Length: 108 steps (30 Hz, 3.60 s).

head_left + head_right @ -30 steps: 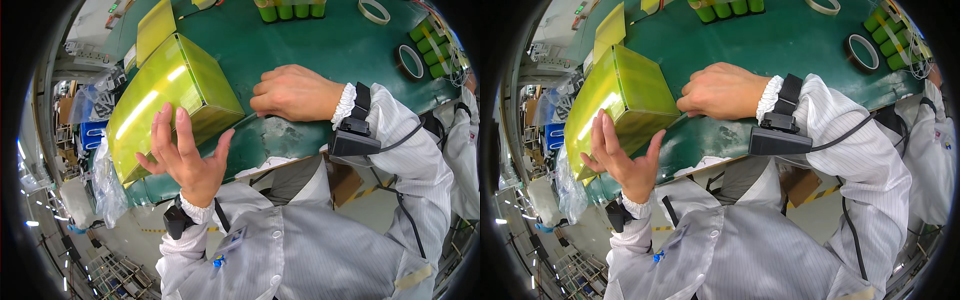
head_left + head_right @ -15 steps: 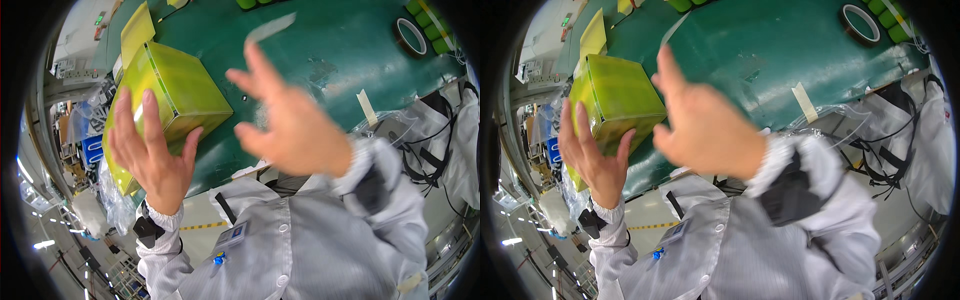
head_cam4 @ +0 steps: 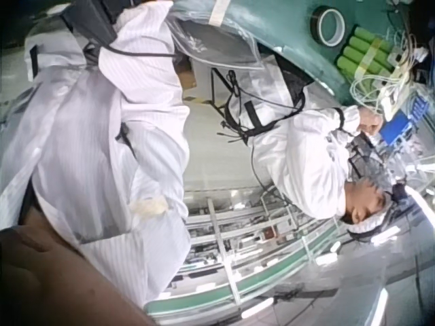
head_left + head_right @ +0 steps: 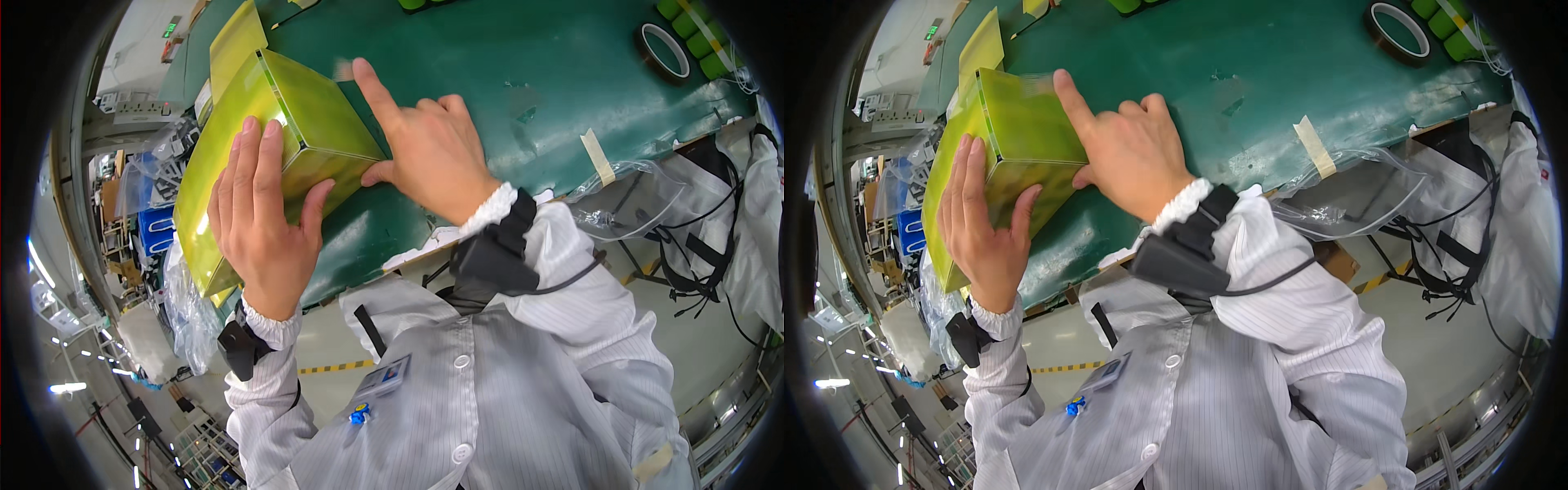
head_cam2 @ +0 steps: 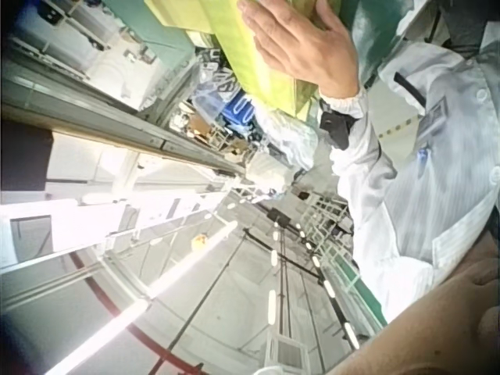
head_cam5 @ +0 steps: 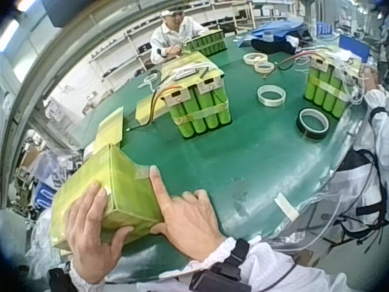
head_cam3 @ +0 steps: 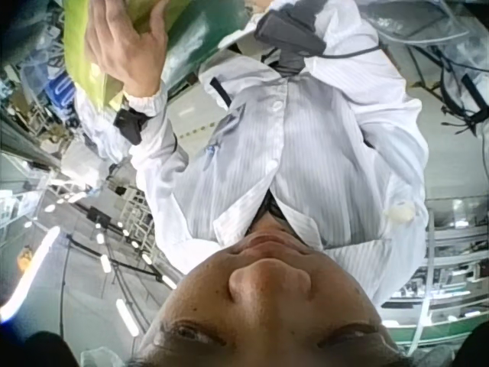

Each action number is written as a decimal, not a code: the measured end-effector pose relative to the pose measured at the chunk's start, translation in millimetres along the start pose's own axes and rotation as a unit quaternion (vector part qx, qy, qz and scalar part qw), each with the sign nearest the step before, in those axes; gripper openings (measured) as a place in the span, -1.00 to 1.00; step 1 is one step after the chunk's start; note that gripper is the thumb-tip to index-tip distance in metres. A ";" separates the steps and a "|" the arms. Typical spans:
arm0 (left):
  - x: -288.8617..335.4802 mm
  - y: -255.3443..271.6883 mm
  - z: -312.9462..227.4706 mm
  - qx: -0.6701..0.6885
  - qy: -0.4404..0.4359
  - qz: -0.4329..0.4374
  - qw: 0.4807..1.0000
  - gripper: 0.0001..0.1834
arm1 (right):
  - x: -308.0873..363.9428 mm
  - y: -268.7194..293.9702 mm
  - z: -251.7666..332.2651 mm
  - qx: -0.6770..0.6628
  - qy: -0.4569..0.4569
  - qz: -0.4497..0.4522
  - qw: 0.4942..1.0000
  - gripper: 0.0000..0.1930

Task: Assembling and insulating large lithium-ion battery packs using adhesive tape and plastic sheets in a manufacturing environment.

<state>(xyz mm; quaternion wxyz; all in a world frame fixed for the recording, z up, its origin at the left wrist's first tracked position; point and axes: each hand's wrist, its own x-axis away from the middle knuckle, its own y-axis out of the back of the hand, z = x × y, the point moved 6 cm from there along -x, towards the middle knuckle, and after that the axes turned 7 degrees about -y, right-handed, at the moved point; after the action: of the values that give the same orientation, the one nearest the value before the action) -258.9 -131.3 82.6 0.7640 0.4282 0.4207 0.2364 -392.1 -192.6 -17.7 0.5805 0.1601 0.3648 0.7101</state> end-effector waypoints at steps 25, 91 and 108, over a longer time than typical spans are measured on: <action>32.6 -10.9 -22.6 -0.045 0.056 -0.015 0.997 0.21 | -7.1 38.6 -11.5 0.076 0.272 0.267 0.921 -0.90; -10.6 -35.4 -41.4 -0.152 -0.179 0.126 0.964 -0.63 | -46.0 14.9 -8.4 0.010 0.324 0.187 0.927 -0.94; -11.5 -43.9 -45.4 -0.184 -0.144 0.102 0.967 -0.66 | -58.0 -2.4 -2.7 -0.006 0.372 0.201 0.906 -0.95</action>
<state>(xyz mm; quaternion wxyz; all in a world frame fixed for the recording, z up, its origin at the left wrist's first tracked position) -303.4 -141.8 37.5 0.8540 0.3507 0.2096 0.3222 -376.3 -248.0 -9.9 0.2489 -0.0487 0.5102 0.8218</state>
